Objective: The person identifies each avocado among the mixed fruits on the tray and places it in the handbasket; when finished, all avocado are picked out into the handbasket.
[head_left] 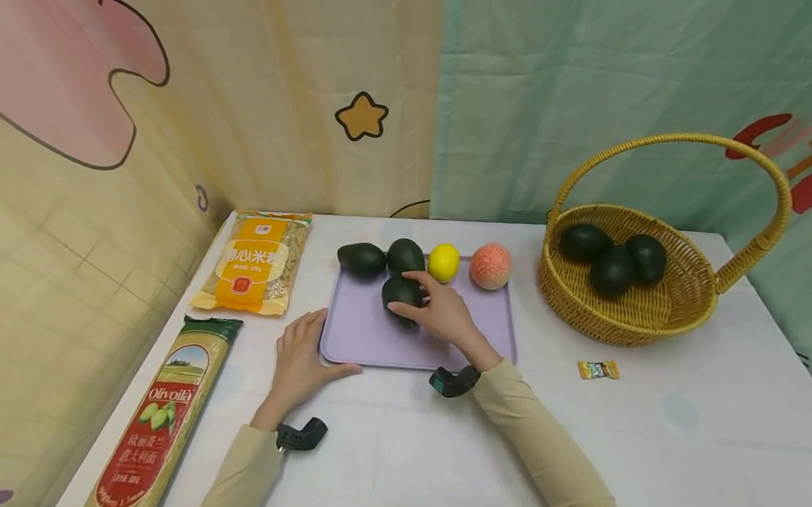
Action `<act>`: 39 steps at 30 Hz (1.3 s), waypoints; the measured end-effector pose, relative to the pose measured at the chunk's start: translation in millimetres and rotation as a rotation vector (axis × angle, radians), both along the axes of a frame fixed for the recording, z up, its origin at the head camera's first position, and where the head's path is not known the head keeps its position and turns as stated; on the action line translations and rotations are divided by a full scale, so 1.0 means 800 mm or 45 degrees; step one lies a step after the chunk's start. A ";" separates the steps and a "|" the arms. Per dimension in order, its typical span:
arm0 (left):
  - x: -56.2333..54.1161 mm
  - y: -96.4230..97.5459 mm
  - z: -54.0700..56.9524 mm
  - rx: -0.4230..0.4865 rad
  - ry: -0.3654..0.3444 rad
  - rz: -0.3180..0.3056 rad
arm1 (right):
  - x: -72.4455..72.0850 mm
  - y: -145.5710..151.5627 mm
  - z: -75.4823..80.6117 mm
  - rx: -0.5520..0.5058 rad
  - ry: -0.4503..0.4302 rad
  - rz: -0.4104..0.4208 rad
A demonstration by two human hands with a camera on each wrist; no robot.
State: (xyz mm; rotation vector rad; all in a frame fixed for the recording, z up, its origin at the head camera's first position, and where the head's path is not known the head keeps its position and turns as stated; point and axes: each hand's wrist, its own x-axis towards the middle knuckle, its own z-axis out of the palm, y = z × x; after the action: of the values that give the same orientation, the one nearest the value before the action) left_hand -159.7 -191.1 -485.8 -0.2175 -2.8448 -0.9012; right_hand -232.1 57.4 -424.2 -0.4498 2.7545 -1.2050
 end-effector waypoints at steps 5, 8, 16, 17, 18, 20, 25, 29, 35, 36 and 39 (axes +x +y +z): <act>0.000 0.000 0.000 0.005 -0.007 0.001 | 0.001 0.001 0.001 -0.012 -0.035 0.016; 0.000 0.000 0.001 0.006 -0.008 -0.001 | 0.001 0.001 0.000 -0.051 -0.050 0.027; 0.001 0.001 0.003 0.010 -0.005 -0.003 | 0.003 0.005 -0.011 -0.088 0.010 0.073; 0.001 0.001 0.004 0.011 -0.005 -0.004 | 0.003 0.006 -0.012 -0.088 0.017 0.075; 0.002 0.001 0.004 0.013 -0.005 -0.004 | 0.004 0.007 -0.014 -0.092 0.022 0.079; 0.002 0.001 0.004 0.010 -0.002 -0.001 | 0.005 0.008 -0.015 -0.102 0.024 0.085; 0.002 0.001 0.004 0.006 0.008 -0.001 | 0.008 0.013 -0.015 -0.123 0.018 0.082; 0.002 0.001 0.003 0.004 0.027 -0.006 | 0.009 0.016 -0.016 -0.136 -0.001 0.059; 0.002 0.000 0.002 0.009 0.020 -0.008 | 0.010 0.020 -0.018 -0.165 -0.024 0.047; 0.002 0.000 0.003 0.012 0.008 -0.007 | 0.010 0.020 -0.018 -0.170 -0.026 0.045; 0.002 0.000 0.003 0.010 -0.010 -0.008 | 0.012 0.021 -0.018 -0.176 -0.039 0.037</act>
State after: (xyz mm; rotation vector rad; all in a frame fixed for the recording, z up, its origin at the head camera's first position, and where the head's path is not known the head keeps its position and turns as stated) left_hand -158.1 -190.8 -483.6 -0.2230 -2.8489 -0.9159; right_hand -222.8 74.3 -438.2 -0.4779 2.6407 -1.3891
